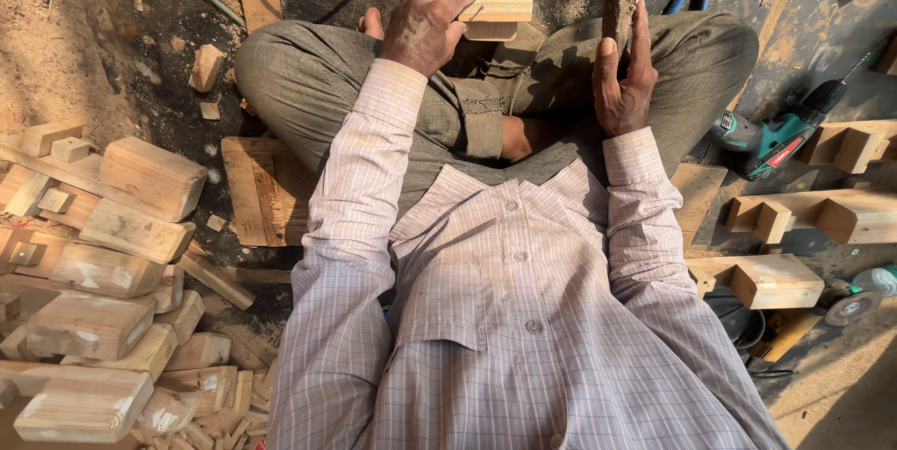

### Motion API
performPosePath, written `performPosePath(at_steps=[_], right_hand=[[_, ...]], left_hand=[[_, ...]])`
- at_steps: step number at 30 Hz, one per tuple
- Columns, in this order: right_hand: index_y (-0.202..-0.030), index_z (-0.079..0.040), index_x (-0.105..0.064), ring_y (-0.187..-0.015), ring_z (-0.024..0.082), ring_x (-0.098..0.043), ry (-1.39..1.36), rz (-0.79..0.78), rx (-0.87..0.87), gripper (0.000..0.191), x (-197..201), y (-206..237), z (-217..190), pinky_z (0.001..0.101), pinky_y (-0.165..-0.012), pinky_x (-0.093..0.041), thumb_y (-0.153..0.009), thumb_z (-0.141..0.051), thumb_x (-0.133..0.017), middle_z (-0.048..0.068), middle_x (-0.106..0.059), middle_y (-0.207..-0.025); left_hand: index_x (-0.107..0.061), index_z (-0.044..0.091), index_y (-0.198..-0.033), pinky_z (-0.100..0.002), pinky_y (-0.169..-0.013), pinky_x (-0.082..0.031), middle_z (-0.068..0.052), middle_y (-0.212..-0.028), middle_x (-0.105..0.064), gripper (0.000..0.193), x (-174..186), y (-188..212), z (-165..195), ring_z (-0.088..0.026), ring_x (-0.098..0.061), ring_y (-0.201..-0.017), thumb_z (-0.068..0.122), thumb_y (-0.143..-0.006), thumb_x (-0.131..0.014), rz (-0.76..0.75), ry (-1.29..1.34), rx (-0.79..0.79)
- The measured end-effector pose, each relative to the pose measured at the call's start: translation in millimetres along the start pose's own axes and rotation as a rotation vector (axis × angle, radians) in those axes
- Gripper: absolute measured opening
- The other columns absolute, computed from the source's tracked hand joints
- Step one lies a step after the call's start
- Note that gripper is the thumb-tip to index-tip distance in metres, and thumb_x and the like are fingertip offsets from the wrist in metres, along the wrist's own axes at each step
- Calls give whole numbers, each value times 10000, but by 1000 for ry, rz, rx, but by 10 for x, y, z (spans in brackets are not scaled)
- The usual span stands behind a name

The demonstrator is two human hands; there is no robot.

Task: The person sits cross-legged on the workshop floor assembling small wooden blocks. They apply a white adhesive to a block, fit pieces together, hammer wooden pegs into holes with a hand tool, pick up additional blocks from the pile, and set worked pieces aside.

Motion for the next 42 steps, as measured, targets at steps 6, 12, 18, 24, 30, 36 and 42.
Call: performPosePath(at_steps=[6, 12, 18, 24, 30, 36, 42], right_hand=[[-1666, -50, -264, -708, 45, -566, -10, -16, -25, 618, 8, 4, -49, 215, -633, -451, -1228, -369, -561, 8, -646, -872], [-1685, -54, -260, -685, 37, -549, 8, -33, -40, 630, 12, 0, -88, 209, -615, -431, -1230, -377, -552, -6, -614, -821], [-1702, -60, -268, -677, 40, -535, -43, -50, -47, 638, 7, 6, -101, 213, -604, -418, -1231, -385, -551, -5, -619, -843], [-1669, -51, -311, -674, 37, -556, -8, -62, -23, 614, 7, 37, -173, 205, -610, -426, -1217, -398, -540, -9, -617, -825], [-1656, -24, -342, -882, 154, -692, 143, -96, 89, 602, 1, 100, -391, 286, -781, -542, -1199, -364, -536, 153, -700, -1107], [-1638, -9, -351, -1323, 354, -702, 266, -179, 192, 569, -79, 165, -634, 392, -1036, -599, -1202, -316, -549, 262, -606, -1502], [-1622, 7, -336, -1220, 354, -730, 359, -222, 259, 574, -70, 155, -876, 397, -956, -619, -1190, -296, -563, 291, -629, -1455]], left_hand=[[-728, 219, -1252, -737, -945, -428, 25, -1229, -718, 454, -43, 6, -67, -249, -692, -1103, 113, -825, -841, 32, 7, -5], [-725, 192, -1275, -588, -993, -503, 8, -1241, -712, 465, -51, -1, -84, -258, -703, -1089, 80, -837, -829, 39, 52, -48], [-744, 169, -1257, -481, -962, -537, -8, -1192, -725, 458, -58, -6, -96, -270, -717, -1048, 41, -825, -829, 61, 61, -70], [-743, 151, -1249, -437, -947, -564, -27, -1177, -724, 453, -89, -26, -116, -277, -718, -1050, 30, -818, -814, 48, 104, -76], [-776, 170, -1185, -540, -874, -493, -5, -1127, -743, 400, -105, -41, -127, -264, -730, -990, 63, -806, -847, 107, 45, -104], [-769, 139, -1193, -392, -885, -595, -21, -1127, -741, 411, -113, -64, -132, -266, -738, -989, 37, -803, -849, 111, 88, -125], [-771, 132, -1190, -385, -882, -599, -33, -1116, -740, 392, -116, -63, -119, -270, -736, -986, 39, -818, -852, 126, 107, -123]])
Point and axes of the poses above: each hand's wrist, its own y-axis away from the middle knuckle, its own x-axis out of the back of the hand, z = x × y, the point moved 4 cm from there along -y, towards the middle knuckle
